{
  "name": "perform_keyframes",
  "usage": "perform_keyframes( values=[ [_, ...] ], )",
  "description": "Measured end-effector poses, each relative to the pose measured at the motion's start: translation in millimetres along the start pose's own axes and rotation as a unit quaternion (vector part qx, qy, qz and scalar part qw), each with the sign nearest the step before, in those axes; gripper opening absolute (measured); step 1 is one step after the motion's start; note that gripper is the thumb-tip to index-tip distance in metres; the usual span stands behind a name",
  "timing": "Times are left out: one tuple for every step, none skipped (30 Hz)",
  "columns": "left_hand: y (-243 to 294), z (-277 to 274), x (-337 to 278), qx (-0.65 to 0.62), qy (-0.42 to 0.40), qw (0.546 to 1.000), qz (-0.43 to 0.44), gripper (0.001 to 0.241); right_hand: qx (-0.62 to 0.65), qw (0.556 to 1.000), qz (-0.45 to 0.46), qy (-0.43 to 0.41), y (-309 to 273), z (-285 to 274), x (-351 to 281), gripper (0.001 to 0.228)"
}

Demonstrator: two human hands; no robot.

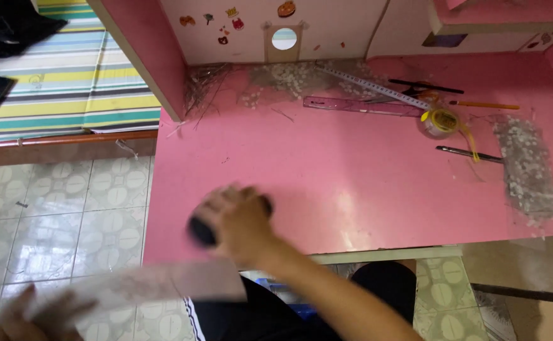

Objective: Measuring a surface and applying small pieces of decorative film or tape, smoothing them out with a tool.

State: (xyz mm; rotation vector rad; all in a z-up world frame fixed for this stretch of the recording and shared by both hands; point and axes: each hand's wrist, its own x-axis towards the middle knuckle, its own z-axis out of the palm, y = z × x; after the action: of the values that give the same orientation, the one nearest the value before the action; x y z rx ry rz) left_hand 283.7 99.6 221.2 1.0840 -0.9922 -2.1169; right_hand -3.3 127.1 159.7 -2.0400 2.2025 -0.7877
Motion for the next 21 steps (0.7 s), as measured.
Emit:
perform_keyframes(
  values=[
    [-10.0, 10.2, -4.6, 0.192, 0.314, 0.898, 0.242, 0.039, -0.016, 0.994, -0.111, -0.001, -8.0, 17.2, -7.5, 0.051],
    [-3.6, 40.4, 2.9, 0.191, 0.312, 0.899, 0.242, 0.039, -0.018, 0.994, -0.109, -0.001, 8.0, 24.1, -7.0, 0.051],
    [2.7, 70.3, 10.6, 0.198, 0.32, 0.88, 0.289, 0.028, 0.002, 0.995, -0.095, -0.004, 24.1, 31.5, -6.4, 0.046],
    [9.6, 99.2, 18.0, 0.205, 0.325, 0.86, 0.334, 0.018, 0.022, 0.997, -0.08, -0.008, 39.4, 39.4, -5.9, 0.042],
    [8.7, 101.7, 26.3, 0.205, 0.322, 0.862, 0.334, 0.018, 0.02, 0.997, -0.078, -0.007, 50.2, 2.5, -7.9, 0.042],
    [7.9, 104.2, 34.9, 0.218, 0.277, 0.88, 0.319, 0.027, 0.073, 0.995, 0.012, 0.07, 60.9, -34.8, -9.4, 0.028],
    [7.4, 106.2, 43.6, 0.23, 0.23, 0.895, 0.304, 0.035, 0.125, 0.976, 0.102, 0.146, 70.8, -71.9, -10.5, 0.015],
    [1.0, 103.0, 53.1, 0.229, 0.227, 0.897, 0.304, 0.035, 0.123, 0.976, 0.104, 0.147, 105.9, -81.5, -26.0, 0.015],
    [-5.3, 99.6, 62.8, 0.221, 0.212, 0.909, 0.284, 0.033, 0.025, 0.98, 0.117, 0.16, 140.6, -91.1, -41.6, 0.023],
    [-11.1, 95.8, 72.3, 0.212, 0.198, 0.92, 0.265, 0.031, -0.073, 0.974, 0.127, 0.17, 174.7, -100.8, -56.9, 0.037],
    [-13.4, 88.6, 74.5, 0.212, 0.195, 0.921, 0.264, 0.031, -0.075, 0.974, 0.129, 0.171, 174.1, -105.8, -65.3, 0.037],
    [-17.0, 81.8, 76.4, 0.226, 0.208, 0.914, 0.266, 0.03, -0.121, 0.959, 0.199, 0.158, 174.3, -110.7, -74.1, 0.039],
    [-21.0, 75.5, 78.5, 0.239, 0.222, 0.907, 0.268, 0.029, -0.166, 0.938, 0.268, 0.145, 174.9, -115.8, -83.1, 0.043],
    [-21.4, 69.3, 75.2, 0.241, 0.221, 0.907, 0.267, 0.029, -0.166, 0.937, 0.27, 0.145, 156.4, -108.0, -73.8, 0.043],
    [-22.1, 63.8, 71.9, 0.233, 0.225, 0.906, 0.272, 0.028, -0.153, 0.94, 0.261, 0.161, 138.4, -100.6, -64.6, 0.033],
    [-22.3, 58.8, 69.4, 0.224, 0.23, 0.905, 0.279, 0.028, -0.14, 0.941, 0.251, 0.179, 121.1, -93.6, -54.6, 0.033],
    [-15.9, 61.6, 69.5, 0.225, 0.228, 0.905, 0.279, 0.028, -0.139, 0.941, 0.253, 0.18, 96.6, -78.1, -43.5, 0.033],
    [-12.6, 64.3, 66.3, 0.23, 0.224, 0.901, 0.291, 0.027, -0.063, 0.958, 0.209, 0.186, 71.4, -62.4, -36.5, 0.027],
    [-9.4, 67.2, 63.0, 0.235, 0.22, 0.897, 0.303, 0.028, 0.013, 0.968, 0.164, 0.192, 46.1, -47.0, -29.8, 0.021],
    [-3.3, 75.1, 62.0, 0.235, 0.22, 0.897, 0.303, 0.028, 0.013, 0.968, 0.164, 0.192, 31.2, -36.1, -35.1, 0.021],
    [3.2, 83.0, 60.9, 0.268, 0.203, 0.885, 0.324, 0.027, -0.007, 0.991, 0.08, 0.105, 16.0, -25.6, -40.2, 0.044]
  ],
)
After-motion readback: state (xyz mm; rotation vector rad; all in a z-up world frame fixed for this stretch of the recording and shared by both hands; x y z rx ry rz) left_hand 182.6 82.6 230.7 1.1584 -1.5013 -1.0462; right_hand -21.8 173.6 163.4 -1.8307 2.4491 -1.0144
